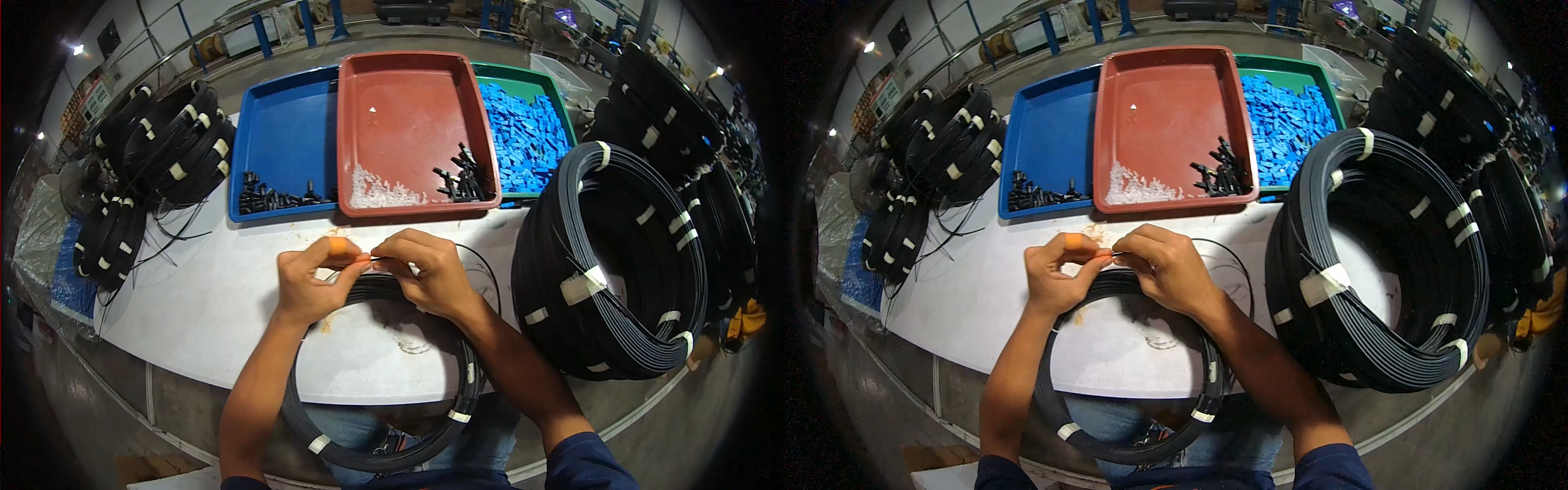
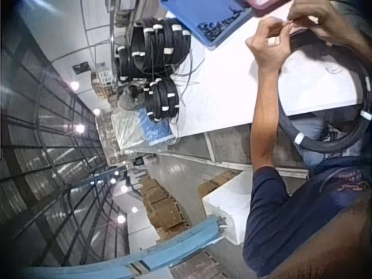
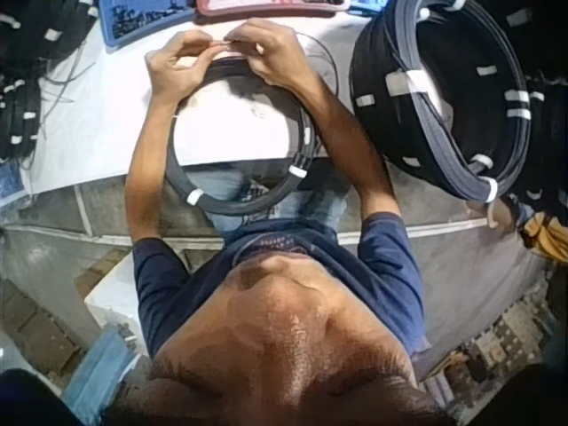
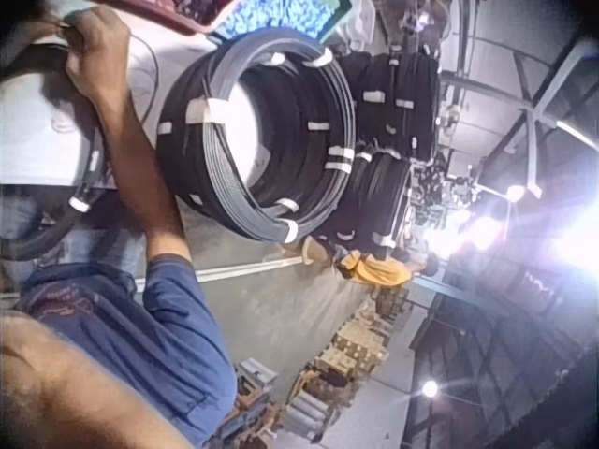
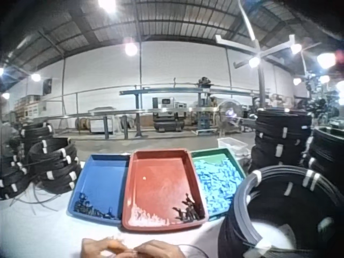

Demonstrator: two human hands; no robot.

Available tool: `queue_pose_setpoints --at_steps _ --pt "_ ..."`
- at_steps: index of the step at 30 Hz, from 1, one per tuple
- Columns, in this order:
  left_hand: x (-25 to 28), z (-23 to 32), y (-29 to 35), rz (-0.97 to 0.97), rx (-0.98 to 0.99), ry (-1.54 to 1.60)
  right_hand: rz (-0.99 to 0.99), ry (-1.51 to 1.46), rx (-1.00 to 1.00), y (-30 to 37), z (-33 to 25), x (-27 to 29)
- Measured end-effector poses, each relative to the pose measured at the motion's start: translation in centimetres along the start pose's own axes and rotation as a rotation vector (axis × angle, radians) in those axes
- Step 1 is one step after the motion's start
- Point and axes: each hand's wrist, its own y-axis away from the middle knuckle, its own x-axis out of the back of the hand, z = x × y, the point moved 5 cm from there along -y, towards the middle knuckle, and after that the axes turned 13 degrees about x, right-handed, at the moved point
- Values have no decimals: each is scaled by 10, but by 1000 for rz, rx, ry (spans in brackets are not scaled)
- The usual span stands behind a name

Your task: The person stacks coils of cable, retrieves connector components from trays, and assembles connectors onto the ends of the coiled cables by hand.

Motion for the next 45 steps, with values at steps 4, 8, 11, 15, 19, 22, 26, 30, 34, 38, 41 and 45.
queue_pose_setpoints --at_steps 4,8,11,15,19,22,26,30,34,38,41,45 --pt "1 5 -3 -82 20 -75 -1 -26 3 3 3 0" --pt "11 0 -13 -54 183 119 -18 -18 12 3 3 1" --pt "18 -4 -29 25 261 284 -47 -48 -28 2 4 -6" --pt "-27 27 -80 -261 209 -13 -75 10 -41 7 10 0" --pt "-77 18 -119 -353 -152 -277 -30 -49 -113 8 14 -2" --pt "-111 -11 -144 -420 -202 -468 -54 -35 -122 6 15 -2" --pt "-137 -33 -161 -427 -381 -539 -72 -35 -151 10 16 -4" --pt "-156 -44 -176 -438 -442 -500 -76 -38 -185 11 17 0" --pt "-157 -47 -194 -411 -432 -548 -81 -52 -195 11 18 0" --pt "-150 -25 -206 -286 -587 -658 -69 -60 -184 10 17 3" --pt "-129 -19 -203 -274 -352 -560 -91 -49 -173 12 19 0" --pt "-87 0 -182 -299 21 -213 -72 -56 -157 9 17 -2"
